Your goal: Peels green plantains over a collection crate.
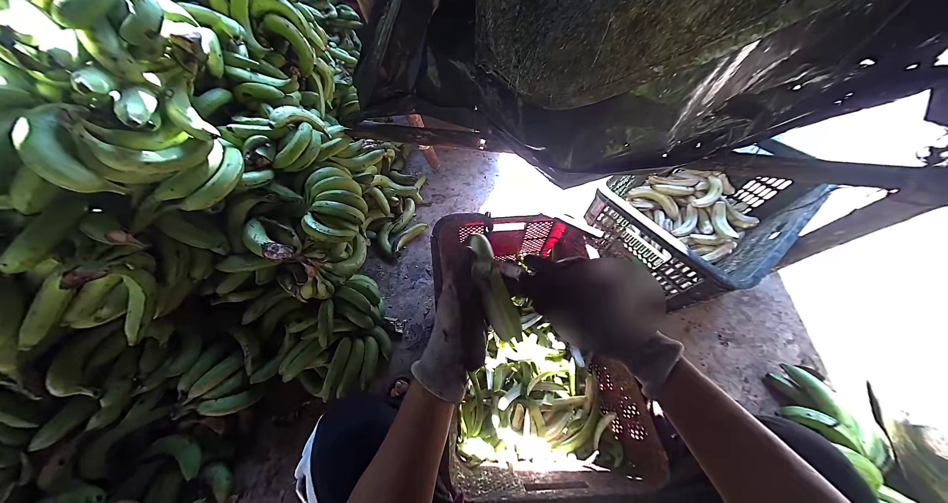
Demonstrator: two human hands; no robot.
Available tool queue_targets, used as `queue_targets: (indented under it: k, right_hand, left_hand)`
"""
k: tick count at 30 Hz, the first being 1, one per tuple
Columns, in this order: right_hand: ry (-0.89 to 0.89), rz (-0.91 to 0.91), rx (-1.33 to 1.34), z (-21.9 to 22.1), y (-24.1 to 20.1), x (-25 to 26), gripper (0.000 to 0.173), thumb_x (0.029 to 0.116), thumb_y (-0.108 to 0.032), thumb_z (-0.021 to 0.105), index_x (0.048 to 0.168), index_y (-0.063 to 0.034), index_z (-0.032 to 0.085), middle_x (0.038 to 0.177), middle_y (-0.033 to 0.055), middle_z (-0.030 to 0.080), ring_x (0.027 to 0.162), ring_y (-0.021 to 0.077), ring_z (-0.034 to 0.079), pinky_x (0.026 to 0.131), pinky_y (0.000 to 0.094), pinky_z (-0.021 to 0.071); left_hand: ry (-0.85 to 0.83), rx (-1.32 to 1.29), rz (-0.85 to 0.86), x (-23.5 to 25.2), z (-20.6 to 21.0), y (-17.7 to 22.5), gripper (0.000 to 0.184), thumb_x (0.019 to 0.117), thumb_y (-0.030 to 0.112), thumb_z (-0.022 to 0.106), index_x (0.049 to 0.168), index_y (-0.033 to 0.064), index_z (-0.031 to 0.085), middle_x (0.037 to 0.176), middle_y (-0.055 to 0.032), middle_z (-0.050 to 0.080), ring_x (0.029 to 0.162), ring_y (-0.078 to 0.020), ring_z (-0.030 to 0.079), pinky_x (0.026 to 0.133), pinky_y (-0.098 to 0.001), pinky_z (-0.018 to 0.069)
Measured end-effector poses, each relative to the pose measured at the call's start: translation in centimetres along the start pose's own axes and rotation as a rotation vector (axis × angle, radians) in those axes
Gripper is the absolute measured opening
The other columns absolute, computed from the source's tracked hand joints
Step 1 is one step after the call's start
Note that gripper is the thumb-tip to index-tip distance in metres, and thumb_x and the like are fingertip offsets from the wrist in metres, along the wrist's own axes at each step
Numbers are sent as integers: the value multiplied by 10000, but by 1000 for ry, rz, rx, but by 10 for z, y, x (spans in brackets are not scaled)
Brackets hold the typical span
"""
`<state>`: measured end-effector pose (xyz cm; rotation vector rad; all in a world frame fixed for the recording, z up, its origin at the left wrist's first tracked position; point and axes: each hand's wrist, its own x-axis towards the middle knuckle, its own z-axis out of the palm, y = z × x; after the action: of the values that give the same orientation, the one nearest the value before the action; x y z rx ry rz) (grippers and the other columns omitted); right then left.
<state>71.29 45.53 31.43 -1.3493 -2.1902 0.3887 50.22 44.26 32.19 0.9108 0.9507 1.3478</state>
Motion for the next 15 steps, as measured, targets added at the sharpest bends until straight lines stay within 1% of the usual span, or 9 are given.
queue_targets:
  k: [2, 3, 4, 5, 6, 8, 9, 12, 15]
  right_hand:
    - [-132, 231, 175, -8, 0, 11, 409, 1034, -444, 543, 1431, -358, 593, 1180, 12, 711, 1069, 165, 673, 939, 461, 548]
    - [-174, 331, 273, -10, 2, 15, 382, 1046, -457, 532, 1396, -331, 618, 1108, -16, 724, 965, 112, 689, 875, 403, 574]
    - [-199, 415, 340, -9, 6, 18, 376, 1050, -490, 513, 1357, -314, 637, 977, -18, 711, 806, 98, 674, 746, 366, 581]
    - [-216, 461, 359, -7, 10, 20, 385, 1052, -514, 490, 1337, -303, 639, 929, -5, 696, 745, 115, 661, 698, 374, 574]
    - [-219, 464, 339, -7, 11, 18, 386, 1051, -521, 482, 1333, -306, 636, 957, -6, 695, 780, 123, 665, 731, 390, 570]
    - [-155, 312, 245, -3, 11, 7, 387, 1032, -506, 524, 1363, -337, 633, 1107, -20, 715, 970, 121, 681, 882, 423, 564]
    - [-114, 164, 187, 0, 11, 0, 406, 1021, -494, 541, 1387, -343, 627, 1150, -1, 718, 1044, 147, 679, 921, 445, 560]
    - [4, -287, 1, 5, 13, -13, 503, 954, -560, 556, 1394, -332, 643, 1094, 59, 736, 993, 214, 693, 871, 441, 560]
    - [9, -344, -37, 3, 9, -11, 485, 976, -557, 532, 1396, -339, 639, 1129, 63, 729, 1026, 223, 688, 896, 447, 556]
  left_hand:
    - [-110, 173, 2, -7, 2, -3, 452, 1098, 358, 352, 1445, 102, 489, 1085, -32, 650, 889, -80, 639, 775, -255, 564]
    - [-145, 194, -40, -8, 4, -5, 477, 1093, 362, 340, 1495, 126, 445, 1082, -31, 651, 849, -79, 642, 735, -253, 568]
    - [-150, 136, -107, -6, 6, -6, 471, 1089, 364, 344, 1487, 140, 459, 992, -54, 665, 733, -114, 651, 623, -272, 577]
    - [-145, 51, -181, -5, 6, -4, 448, 1085, 366, 335, 1439, 143, 495, 916, -70, 662, 649, -137, 644, 547, -282, 568]
    - [-126, -56, -244, -3, 6, -1, 422, 1092, 367, 308, 1342, 124, 545, 852, -83, 663, 596, -147, 635, 496, -280, 551]
    - [-96, -252, -282, 6, -2, 4, 483, 1105, 408, 259, 1099, 77, 611, 761, -81, 658, 561, -141, 633, 472, -266, 549]
    - [-98, -308, -246, 11, -8, 4, 508, 1104, 411, 253, 1045, 65, 620, 734, -73, 646, 578, -139, 635, 503, -269, 560]
    - [-93, -461, -222, 20, -21, 5, 499, 1100, 413, 225, 1017, 90, 597, 754, -52, 645, 637, -123, 654, 588, -262, 584]
    - [-51, -313, -159, 8, -19, 3, 451, 1109, 374, 277, 1076, 72, 611, 817, -54, 670, 702, -118, 663, 630, -264, 577]
